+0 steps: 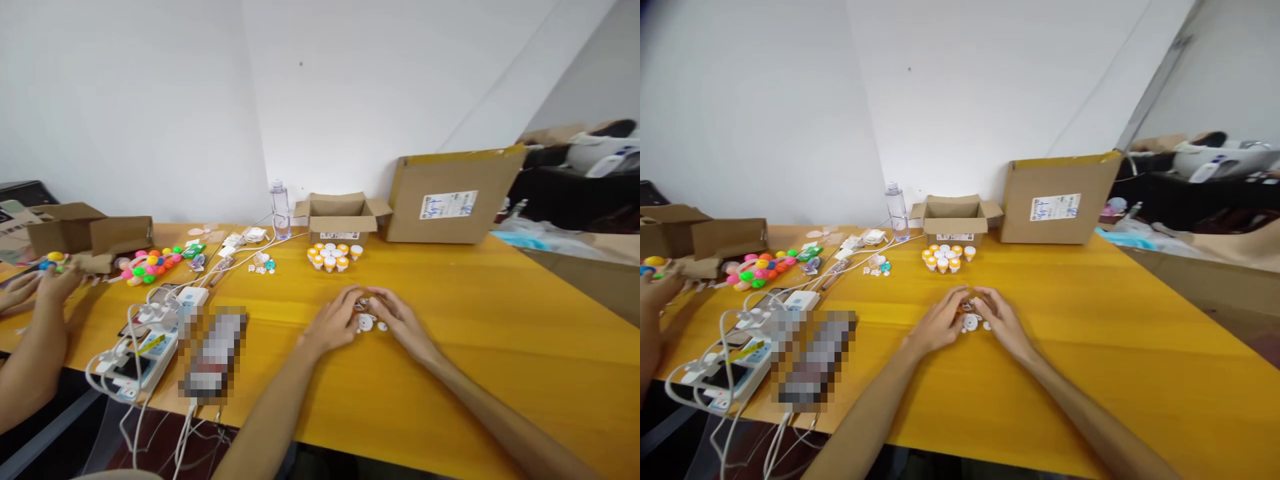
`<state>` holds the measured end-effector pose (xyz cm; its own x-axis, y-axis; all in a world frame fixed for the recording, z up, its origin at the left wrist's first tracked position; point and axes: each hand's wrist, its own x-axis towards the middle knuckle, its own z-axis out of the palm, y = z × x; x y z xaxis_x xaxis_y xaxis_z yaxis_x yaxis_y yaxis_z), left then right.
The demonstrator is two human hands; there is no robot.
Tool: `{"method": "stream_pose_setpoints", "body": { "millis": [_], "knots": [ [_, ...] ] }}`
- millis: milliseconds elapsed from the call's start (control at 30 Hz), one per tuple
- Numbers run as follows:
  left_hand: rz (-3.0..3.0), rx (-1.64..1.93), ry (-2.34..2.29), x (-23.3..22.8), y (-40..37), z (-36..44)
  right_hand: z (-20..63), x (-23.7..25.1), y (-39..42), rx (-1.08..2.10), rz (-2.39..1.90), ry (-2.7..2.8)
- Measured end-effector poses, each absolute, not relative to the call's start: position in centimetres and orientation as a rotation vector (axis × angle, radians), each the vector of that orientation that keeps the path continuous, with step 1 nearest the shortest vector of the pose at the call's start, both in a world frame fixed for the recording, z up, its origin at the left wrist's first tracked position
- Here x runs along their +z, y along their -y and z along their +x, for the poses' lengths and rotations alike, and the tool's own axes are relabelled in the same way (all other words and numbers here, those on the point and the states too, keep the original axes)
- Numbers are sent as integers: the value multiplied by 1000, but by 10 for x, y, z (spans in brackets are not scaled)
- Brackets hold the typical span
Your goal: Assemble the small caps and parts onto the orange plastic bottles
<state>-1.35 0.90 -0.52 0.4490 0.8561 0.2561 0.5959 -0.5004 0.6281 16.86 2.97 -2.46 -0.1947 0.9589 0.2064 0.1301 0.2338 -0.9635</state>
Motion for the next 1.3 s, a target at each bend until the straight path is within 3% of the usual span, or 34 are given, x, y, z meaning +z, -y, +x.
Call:
{"method": "stream_pose_setpoints", "body": {
  "millis": [533, 1300],
  "knots": [
    [2483, 811, -1345, -5, -3, -15, 169, -26, -33, 657, -1062, 1860],
    [2623, 813, -1443, -7, -5, -18, 168, -33, -37, 588, -1023, 1882]
  ]
}}
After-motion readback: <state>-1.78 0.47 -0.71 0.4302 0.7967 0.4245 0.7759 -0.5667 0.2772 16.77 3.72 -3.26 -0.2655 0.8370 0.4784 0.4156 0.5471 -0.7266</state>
